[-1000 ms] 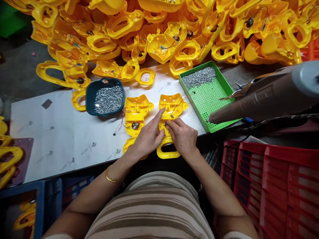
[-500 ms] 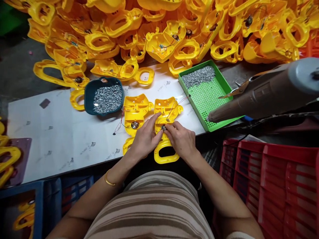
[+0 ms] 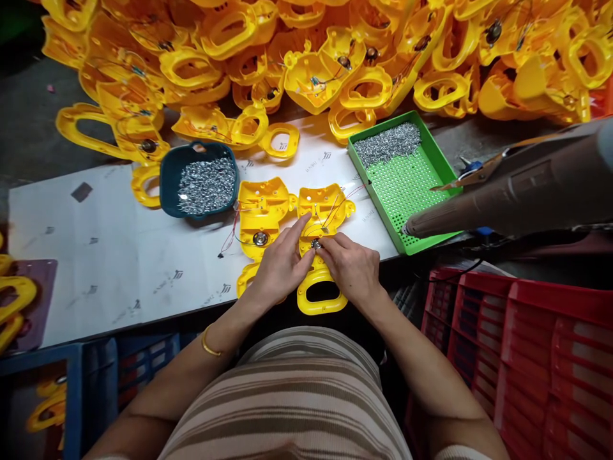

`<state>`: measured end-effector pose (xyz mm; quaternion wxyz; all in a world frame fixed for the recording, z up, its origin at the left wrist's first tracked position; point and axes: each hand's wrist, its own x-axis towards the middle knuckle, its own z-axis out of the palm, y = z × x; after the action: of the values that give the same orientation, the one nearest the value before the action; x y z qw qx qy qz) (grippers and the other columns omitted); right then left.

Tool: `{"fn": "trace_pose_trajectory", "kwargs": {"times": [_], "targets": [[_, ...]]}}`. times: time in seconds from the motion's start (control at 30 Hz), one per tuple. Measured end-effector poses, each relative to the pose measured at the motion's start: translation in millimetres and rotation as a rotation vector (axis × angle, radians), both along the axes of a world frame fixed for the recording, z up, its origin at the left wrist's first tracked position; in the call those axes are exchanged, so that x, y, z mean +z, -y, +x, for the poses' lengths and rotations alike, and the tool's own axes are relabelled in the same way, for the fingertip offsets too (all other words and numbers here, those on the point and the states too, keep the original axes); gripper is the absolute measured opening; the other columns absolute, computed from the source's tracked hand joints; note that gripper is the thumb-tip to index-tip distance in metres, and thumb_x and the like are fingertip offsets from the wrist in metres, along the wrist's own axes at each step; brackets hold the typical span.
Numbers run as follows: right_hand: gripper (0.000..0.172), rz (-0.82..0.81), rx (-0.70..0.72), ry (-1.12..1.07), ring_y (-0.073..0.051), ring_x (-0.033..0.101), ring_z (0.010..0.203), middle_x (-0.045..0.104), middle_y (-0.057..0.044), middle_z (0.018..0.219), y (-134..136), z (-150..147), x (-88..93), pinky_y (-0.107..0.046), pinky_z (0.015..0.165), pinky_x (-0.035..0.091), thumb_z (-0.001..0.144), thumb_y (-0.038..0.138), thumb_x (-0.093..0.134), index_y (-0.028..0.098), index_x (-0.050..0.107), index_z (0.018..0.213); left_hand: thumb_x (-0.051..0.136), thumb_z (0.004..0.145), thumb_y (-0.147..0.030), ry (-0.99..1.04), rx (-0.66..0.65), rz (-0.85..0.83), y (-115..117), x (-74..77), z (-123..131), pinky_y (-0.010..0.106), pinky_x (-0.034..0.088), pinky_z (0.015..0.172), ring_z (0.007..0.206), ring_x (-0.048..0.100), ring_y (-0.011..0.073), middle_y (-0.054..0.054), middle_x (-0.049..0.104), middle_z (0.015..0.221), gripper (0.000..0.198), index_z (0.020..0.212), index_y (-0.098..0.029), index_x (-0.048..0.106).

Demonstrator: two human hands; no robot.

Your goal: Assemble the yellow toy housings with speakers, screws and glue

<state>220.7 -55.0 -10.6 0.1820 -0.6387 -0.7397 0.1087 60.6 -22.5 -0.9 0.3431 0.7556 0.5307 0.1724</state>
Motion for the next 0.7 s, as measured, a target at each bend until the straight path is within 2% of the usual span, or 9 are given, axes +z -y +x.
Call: {"fn": "trace_pose_trajectory", "kwargs": {"times": [0.33, 0.5, 0.7], "targets": [[0.021, -0.005, 0.009, 0.009, -0.012, 0.065, 0.073, 0.073, 0.0, 0.096, 0.0, -1.7, 0.8, -0.026, 0.052, 0.03, 0.094, 0.036, 0.056, 0.025, 0.071, 0.105, 0.049, 0.087, -0.018, -0.023, -0.04, -0.017, 1.1, -0.5, 0.5, 0.032, 0.051, 0.077, 0.081, 0.059, 0.017, 0.015, 0.058, 0.119, 0.067, 0.151, -0.013, 0.027], [0.022, -0.028, -0.025, 0.034, -0.013, 0.064, 0.07, 0.072, -0.001, 0.094, 2.4, -5.6, 2.4, -0.027, 0.05, 0.027, 0.095, 0.036, 0.053, 0.024, 0.07, 0.104, 0.048, 0.088, -0.021, -0.045, -0.023, -0.004, 3.2, -0.6, 1.2, 0.03, 0.051, 0.074, 0.077, 0.06, 0.0156, 0.013, 0.058, 0.117, 0.066, 0.151, -0.016, 0.027], [0.023, -0.008, -0.033, 0.041, -0.013, 0.064, 0.07, 0.072, -0.002, 0.092, 3.1, -7.0, 0.7, -0.027, 0.05, 0.027, 0.096, 0.037, 0.053, 0.024, 0.07, 0.104, 0.048, 0.088, -0.02, -0.041, -0.013, 0.024, 3.4, -4.8, 0.7, 0.032, 0.051, 0.079, 0.085, 0.061, 0.0183, 0.012, 0.059, 0.114, 0.066, 0.151, -0.018, 0.029]]}}
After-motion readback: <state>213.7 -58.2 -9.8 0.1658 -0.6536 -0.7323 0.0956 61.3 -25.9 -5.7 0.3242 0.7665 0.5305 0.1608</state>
